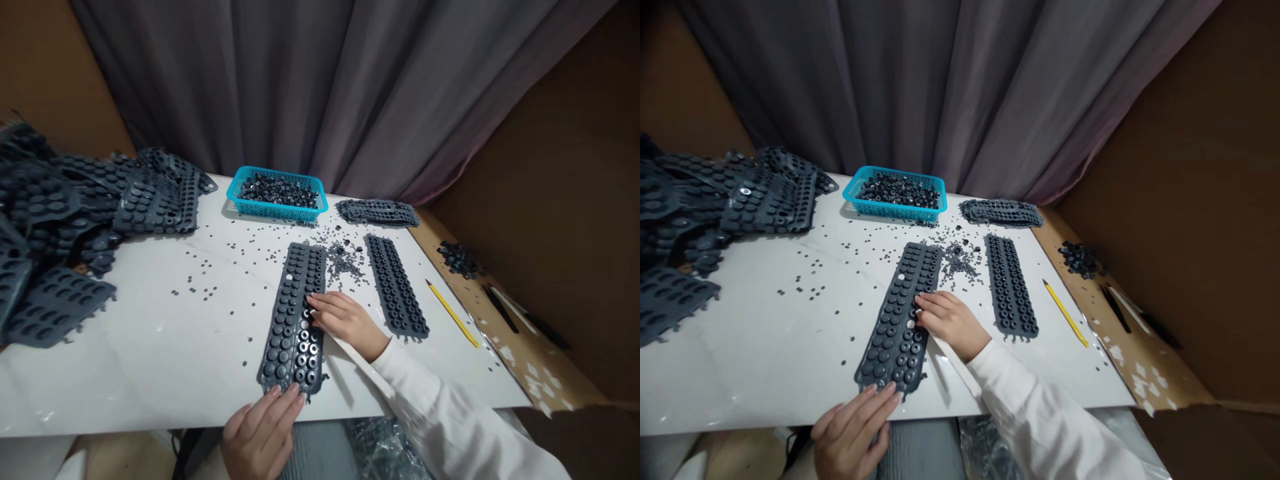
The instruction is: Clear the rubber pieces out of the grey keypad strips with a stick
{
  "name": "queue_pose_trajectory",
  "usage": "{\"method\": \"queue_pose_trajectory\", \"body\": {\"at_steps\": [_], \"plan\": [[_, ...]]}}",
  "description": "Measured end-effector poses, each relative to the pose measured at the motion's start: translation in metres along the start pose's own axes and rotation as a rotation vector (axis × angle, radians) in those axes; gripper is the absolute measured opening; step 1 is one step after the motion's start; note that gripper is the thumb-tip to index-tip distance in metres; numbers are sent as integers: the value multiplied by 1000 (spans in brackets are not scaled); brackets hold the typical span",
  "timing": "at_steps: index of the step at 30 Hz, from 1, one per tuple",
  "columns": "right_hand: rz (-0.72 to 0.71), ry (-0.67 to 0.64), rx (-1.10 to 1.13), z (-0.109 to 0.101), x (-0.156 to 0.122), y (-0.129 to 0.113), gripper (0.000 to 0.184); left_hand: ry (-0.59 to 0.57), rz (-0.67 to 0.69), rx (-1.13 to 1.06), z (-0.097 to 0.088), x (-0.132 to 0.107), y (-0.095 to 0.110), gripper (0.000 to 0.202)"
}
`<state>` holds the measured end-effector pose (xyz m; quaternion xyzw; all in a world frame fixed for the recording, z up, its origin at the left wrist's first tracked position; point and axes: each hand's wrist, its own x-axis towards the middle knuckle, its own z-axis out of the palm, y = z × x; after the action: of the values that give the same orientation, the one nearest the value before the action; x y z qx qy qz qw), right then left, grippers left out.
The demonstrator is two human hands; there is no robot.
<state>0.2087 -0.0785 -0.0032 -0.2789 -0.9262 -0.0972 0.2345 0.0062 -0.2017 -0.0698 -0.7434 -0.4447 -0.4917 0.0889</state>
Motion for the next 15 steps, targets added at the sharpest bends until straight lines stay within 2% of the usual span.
{"method": "queue_pose_trajectory", "body": {"at_steps": [9,12,15], "plan": [[78,-45,25,-3,0,3,11,-26,-32,1,0,-8,-1,29],[184,-7,45,-5,2,6,12,-27,-22,-11,0,-6,-1,29],[359,34,109,-10,2,9,11,-15,-24,-14,1,-5,-1,30]]}}
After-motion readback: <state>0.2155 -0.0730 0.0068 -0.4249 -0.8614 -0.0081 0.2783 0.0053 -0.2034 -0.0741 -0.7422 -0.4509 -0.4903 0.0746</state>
